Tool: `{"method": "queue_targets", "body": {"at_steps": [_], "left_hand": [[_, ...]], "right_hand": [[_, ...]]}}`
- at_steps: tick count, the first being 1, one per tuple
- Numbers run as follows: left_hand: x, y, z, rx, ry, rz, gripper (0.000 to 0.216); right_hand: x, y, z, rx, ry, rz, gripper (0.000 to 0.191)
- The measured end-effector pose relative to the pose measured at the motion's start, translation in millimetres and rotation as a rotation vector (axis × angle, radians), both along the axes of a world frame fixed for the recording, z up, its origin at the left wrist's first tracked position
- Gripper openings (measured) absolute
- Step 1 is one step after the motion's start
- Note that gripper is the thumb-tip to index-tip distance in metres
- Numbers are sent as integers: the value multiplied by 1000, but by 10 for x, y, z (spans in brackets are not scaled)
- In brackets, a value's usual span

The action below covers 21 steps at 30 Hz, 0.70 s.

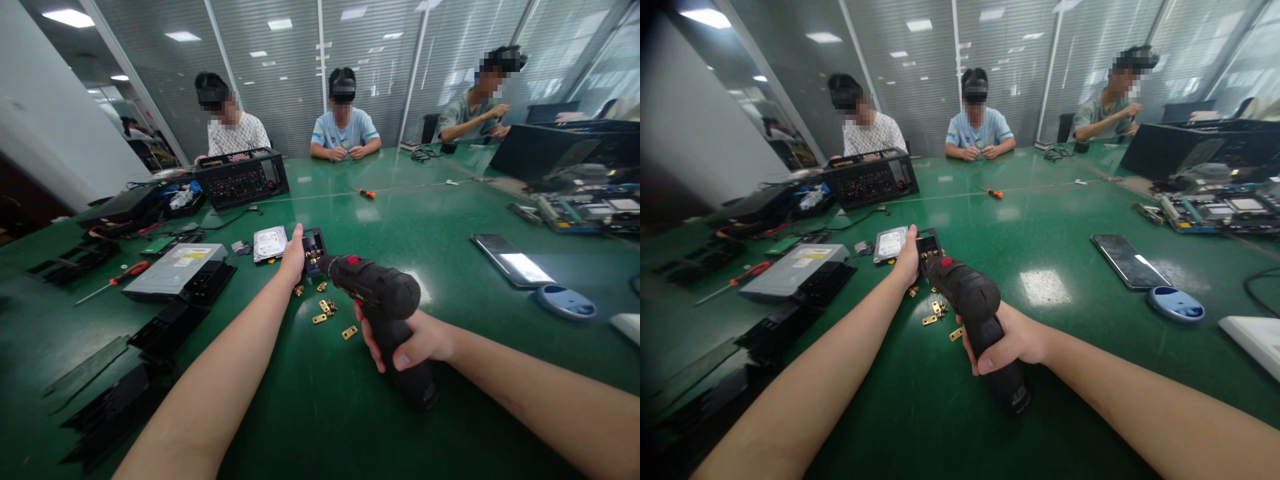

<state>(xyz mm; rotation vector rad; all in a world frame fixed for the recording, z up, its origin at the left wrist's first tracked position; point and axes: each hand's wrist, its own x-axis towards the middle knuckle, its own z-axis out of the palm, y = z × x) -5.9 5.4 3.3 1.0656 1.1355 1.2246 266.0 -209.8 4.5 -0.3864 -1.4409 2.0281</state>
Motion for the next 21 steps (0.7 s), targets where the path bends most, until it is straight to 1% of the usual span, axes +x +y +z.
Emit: {"method": "queue_targets", "body": {"at_steps": [6, 15, 21], "left_hand": [[3, 1, 2, -6, 14, 8, 86], [-5, 6, 0, -11, -4, 1, 84], [6, -11, 6, -6, -2, 11, 82]], "right_hand": [[-8, 2, -8, 0, 18, -1, 87], [0, -4, 3, -28, 20, 12, 89], [-6, -7, -26, -32, 20, -2, 88]]}}
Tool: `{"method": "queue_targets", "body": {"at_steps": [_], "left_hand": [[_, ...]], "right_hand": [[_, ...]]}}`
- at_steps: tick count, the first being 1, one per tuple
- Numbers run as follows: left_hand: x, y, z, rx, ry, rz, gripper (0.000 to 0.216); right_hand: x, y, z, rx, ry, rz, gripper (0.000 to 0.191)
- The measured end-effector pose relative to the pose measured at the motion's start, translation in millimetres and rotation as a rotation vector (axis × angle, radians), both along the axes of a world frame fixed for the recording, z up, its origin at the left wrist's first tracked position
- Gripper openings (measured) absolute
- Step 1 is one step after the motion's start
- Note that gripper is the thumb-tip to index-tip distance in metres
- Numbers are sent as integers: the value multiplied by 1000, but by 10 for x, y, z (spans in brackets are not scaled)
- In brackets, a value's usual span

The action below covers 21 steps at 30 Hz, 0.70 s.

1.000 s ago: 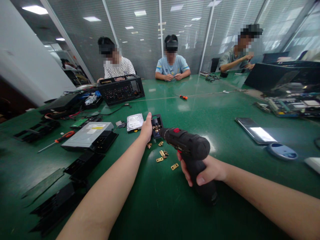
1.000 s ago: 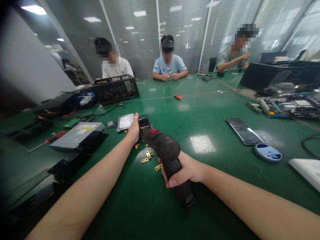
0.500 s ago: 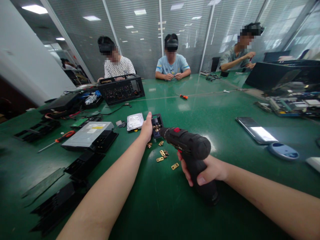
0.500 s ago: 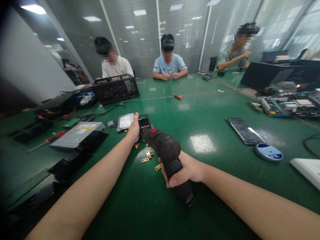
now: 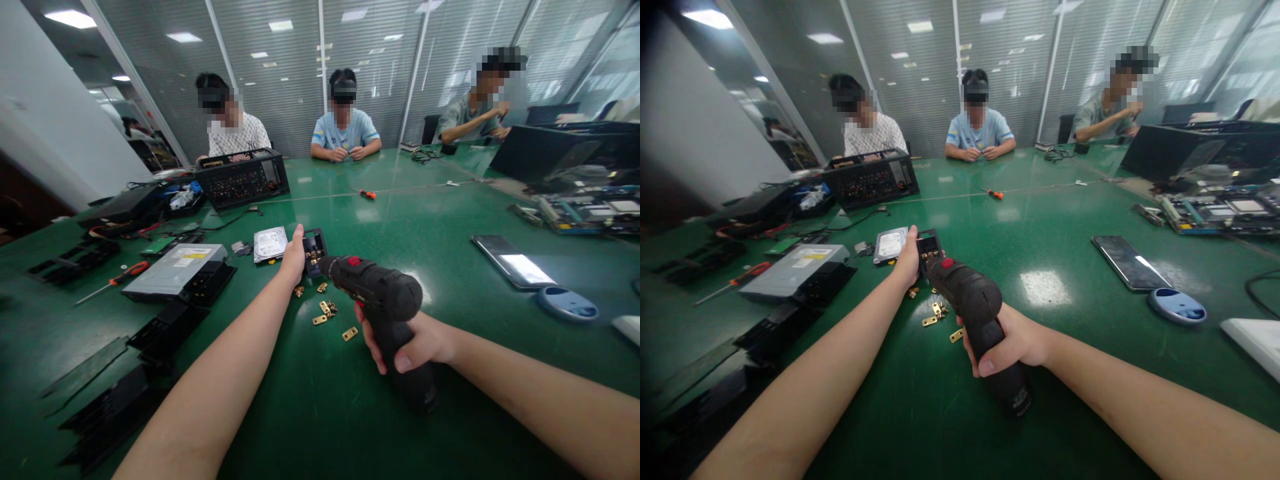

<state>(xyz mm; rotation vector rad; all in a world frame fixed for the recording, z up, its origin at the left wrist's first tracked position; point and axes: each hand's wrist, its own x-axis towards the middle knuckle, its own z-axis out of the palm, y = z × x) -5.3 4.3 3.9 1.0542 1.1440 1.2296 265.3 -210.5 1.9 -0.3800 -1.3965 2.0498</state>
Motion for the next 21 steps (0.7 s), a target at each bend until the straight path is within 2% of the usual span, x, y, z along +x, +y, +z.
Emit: {"method": "queue_targets", "body": {"at_steps": [16, 21], "left_hand": [[11, -27, 28, -6, -18, 5, 76], [0, -19, 13, 9, -15, 0, 81]], "right_hand": [[0, 10, -6, 2, 13, 6, 86], [10, 10, -22, -3, 7, 6, 87]]}}
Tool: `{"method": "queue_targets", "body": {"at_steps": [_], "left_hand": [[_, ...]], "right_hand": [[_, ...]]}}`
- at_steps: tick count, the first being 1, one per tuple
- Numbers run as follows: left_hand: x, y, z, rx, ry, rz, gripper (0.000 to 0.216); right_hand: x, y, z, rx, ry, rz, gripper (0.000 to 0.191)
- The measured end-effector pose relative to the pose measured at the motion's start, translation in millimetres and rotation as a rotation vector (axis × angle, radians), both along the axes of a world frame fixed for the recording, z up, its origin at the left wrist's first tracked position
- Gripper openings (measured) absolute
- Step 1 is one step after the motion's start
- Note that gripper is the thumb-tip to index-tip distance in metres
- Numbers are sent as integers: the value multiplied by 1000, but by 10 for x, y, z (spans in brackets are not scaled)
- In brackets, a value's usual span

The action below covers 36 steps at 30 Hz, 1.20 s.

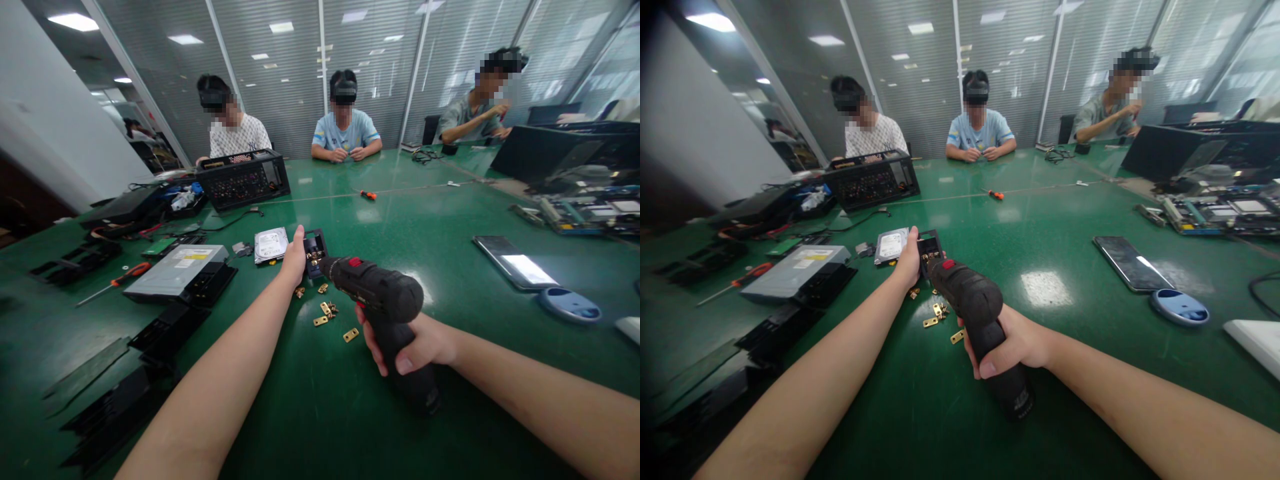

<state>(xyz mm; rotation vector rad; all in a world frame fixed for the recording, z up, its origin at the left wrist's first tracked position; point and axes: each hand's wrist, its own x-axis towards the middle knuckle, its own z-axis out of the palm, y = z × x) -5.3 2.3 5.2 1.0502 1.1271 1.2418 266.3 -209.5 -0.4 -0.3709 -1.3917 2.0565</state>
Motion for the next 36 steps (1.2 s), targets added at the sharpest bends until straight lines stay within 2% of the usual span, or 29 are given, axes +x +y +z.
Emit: {"method": "queue_targets", "body": {"at_steps": [10, 18, 36], "left_hand": [[-12, 36, -32, -19, 17, -9, 88], [-23, 27, -35, 29, 52, -9, 89], [-9, 18, -24, 12, 28, 19, 87]], "right_hand": [[-5, 0, 7, -30, 2, 7, 89], [3, 0, -34, -25, -3, 1, 90], [5, 3, -16, -36, -1, 2, 90]]}}
